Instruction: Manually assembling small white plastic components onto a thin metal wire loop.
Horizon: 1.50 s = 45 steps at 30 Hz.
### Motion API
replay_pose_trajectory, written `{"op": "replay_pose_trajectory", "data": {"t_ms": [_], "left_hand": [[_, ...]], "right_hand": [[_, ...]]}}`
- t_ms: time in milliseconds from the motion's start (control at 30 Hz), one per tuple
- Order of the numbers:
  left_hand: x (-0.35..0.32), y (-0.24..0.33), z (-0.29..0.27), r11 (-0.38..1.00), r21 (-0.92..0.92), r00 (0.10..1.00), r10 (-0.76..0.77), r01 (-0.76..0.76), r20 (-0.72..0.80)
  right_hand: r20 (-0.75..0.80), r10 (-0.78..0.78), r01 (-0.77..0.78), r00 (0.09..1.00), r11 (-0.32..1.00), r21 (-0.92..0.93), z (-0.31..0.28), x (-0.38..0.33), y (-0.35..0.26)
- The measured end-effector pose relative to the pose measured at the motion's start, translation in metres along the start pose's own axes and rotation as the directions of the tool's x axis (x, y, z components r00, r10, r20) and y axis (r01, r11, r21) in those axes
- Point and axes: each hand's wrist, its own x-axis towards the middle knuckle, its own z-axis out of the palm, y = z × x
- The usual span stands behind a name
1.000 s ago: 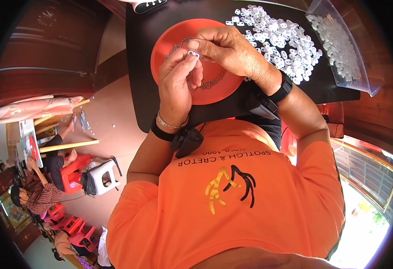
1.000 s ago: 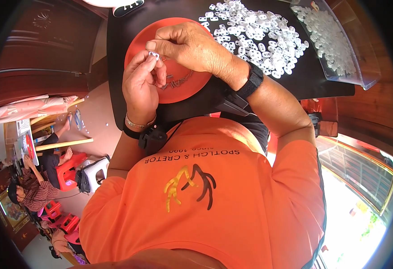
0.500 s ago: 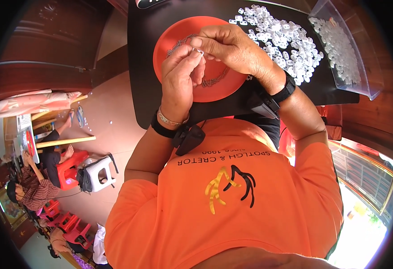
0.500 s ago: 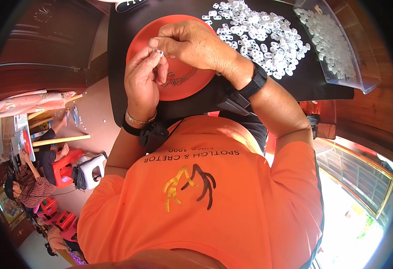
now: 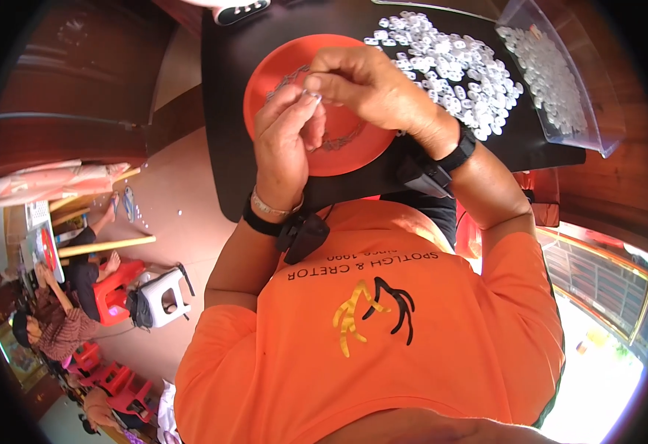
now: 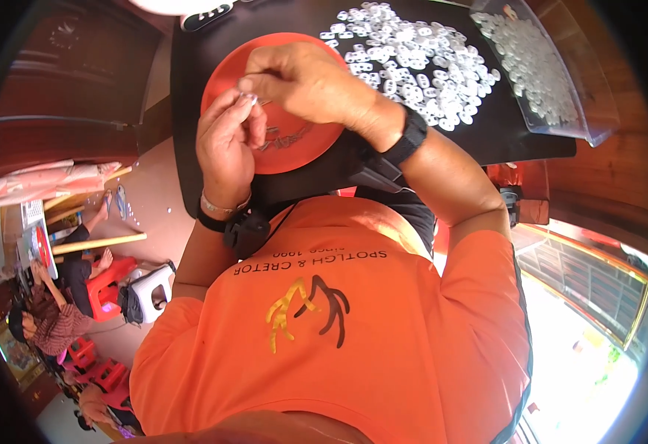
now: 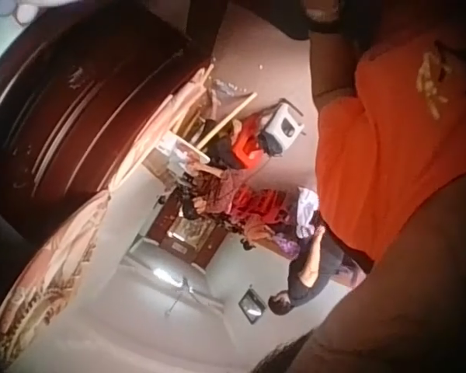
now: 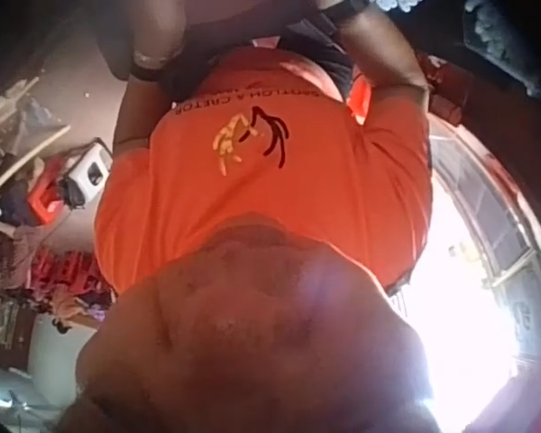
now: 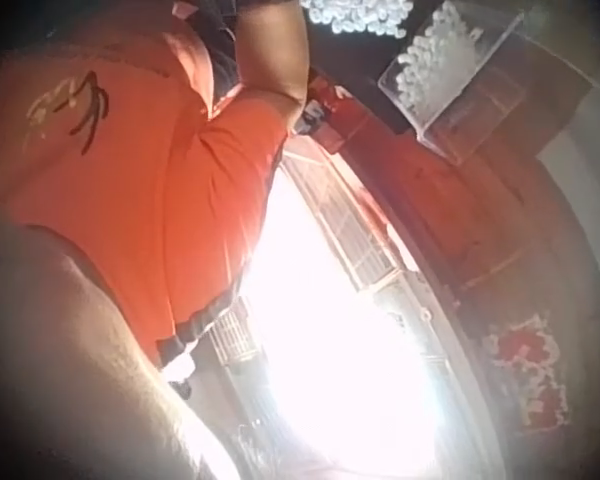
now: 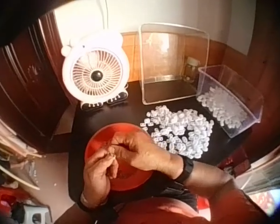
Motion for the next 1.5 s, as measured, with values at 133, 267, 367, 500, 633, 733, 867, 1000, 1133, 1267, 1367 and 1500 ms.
{"op": "replay_pose_trajectory", "data": {"t_ms": [133, 267, 367, 500, 633, 733, 867, 1000, 1133, 1267, 1367, 1500], "left_hand": [[-0.002, 0.001, -0.001, 0.998, 0.057, 1.0, -0.021, 0.023, -0.023], [0.0, 0.003, 0.002, 0.996, 0.079, 0.999, -0.034, 0.035, -0.015], [0.002, -0.001, -0.002, 0.999, -0.006, 0.999, -0.034, 0.034, 0.0], [0.004, -0.003, -0.005, 0.996, -0.084, 0.999, -0.035, 0.036, 0.012], [0.004, -0.002, -0.002, 0.995, -0.095, 0.999, -0.034, 0.033, -0.005], [0.004, -0.002, -0.006, 0.996, -0.084, 0.999, -0.029, 0.031, 0.021], [0.004, -0.002, -0.002, 0.993, -0.113, 0.999, -0.043, 0.04, -0.024], [0.004, -0.003, -0.004, 0.993, -0.108, 0.999, -0.048, 0.048, 0.0], [0.005, -0.003, -0.004, 0.993, -0.116, 0.999, -0.037, 0.038, 0.009], [0.005, -0.004, -0.004, 0.99, -0.136, 0.999, -0.033, 0.035, 0.011], [0.005, -0.003, -0.005, 0.991, -0.134, 1.0, -0.022, 0.023, 0.014], [0.006, -0.005, -0.006, 0.988, -0.152, 0.999, -0.023, 0.026, 0.024]], "right_hand": [[-0.056, -0.132, 0.113, 0.99, 0.96, -0.258, 0.003, 0.0, -0.005], [-0.049, -0.176, 0.151, 0.983, 0.934, -0.323, -0.002, 0.0, -0.003], [-0.176, -0.139, 0.092, 0.974, 0.963, -0.255, -0.015, 0.0, -0.01], [-0.522, -0.074, -0.195, 0.85, 0.875, -0.442, -0.057, 0.004, -0.037], [-0.484, -0.331, -0.18, 0.81, 0.644, -0.743, -0.079, 0.005, 0.003], [-0.403, -0.197, -0.239, 0.894, 0.552, -0.799, -0.085, -0.001, 0.012], [-0.251, 0.002, -0.221, 0.968, 0.485, -0.846, -0.089, -0.011, 0.004], [-0.211, 0.019, -0.205, 0.977, 0.333, -0.92, -0.093, -0.02, 0.009], [-0.189, 0.077, -0.203, 0.979, 0.264, -0.943, -0.097, -0.02, 0.025], [-0.237, 0.107, -0.258, 0.966, 0.271, -0.927, -0.098, -0.015, 0.034], [-0.194, 0.055, -0.202, 0.979, 0.29, -0.936, -0.101, -0.016, 0.036], [-0.302, -0.006, -0.262, 0.953, 0.481, -0.837, -0.099, -0.013, 0.027]]}}
